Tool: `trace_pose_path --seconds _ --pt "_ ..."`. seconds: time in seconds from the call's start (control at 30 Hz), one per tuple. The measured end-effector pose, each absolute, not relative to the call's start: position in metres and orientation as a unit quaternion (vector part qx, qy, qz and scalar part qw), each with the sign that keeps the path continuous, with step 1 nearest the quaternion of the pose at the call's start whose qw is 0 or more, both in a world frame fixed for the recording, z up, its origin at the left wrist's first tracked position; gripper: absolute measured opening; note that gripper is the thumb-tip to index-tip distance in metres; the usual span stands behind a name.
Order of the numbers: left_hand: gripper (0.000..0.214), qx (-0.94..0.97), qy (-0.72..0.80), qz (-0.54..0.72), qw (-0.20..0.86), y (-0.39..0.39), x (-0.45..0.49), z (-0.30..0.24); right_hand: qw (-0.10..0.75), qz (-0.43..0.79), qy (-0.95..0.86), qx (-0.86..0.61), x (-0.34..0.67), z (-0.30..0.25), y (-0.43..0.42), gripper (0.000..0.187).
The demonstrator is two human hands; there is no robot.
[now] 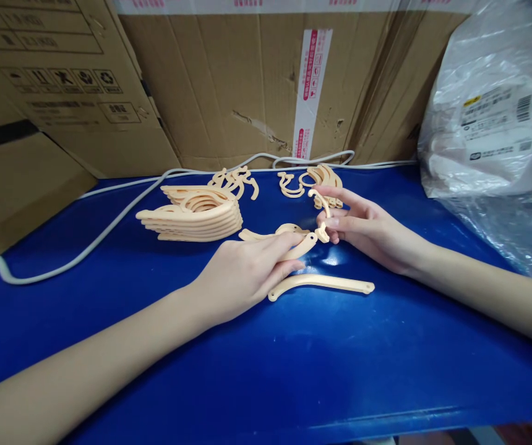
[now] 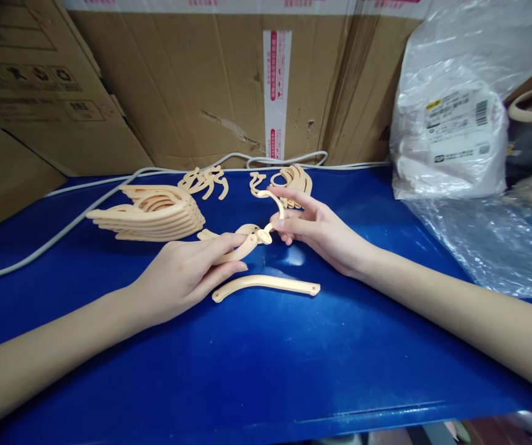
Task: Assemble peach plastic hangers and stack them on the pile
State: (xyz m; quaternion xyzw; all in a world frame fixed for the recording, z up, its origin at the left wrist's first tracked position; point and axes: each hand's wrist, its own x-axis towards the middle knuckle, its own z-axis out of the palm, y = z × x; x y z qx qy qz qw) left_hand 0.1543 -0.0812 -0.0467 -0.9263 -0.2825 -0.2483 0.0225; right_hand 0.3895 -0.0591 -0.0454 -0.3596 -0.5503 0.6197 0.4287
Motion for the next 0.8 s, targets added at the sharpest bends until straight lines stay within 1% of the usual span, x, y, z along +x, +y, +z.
trace_pose_path --seconds 0.2,0.47,0.8 --pt "0.026 -0.929 -0.281 -0.239 0.027 -0.0812 0.1538 -0.0465 0.413 0.615 -0.581 -0.337 0.3888 -0.0443 -0.0603 0.05" --pt "0.024 -0.929 -0.288 -0.232 0.032 -0.0817 0.151 -0.0487 0.395 0.599 -0.608 -0.341 0.3905 -0.0448 -0.0599 0.054" --pt "0.023 -0.932 -0.309 -0.188 0.03 -0.0823 0.1519 -0.048 0.395 0.544 -0.648 -0.358 0.3913 -0.0442 -0.0625 0.047"
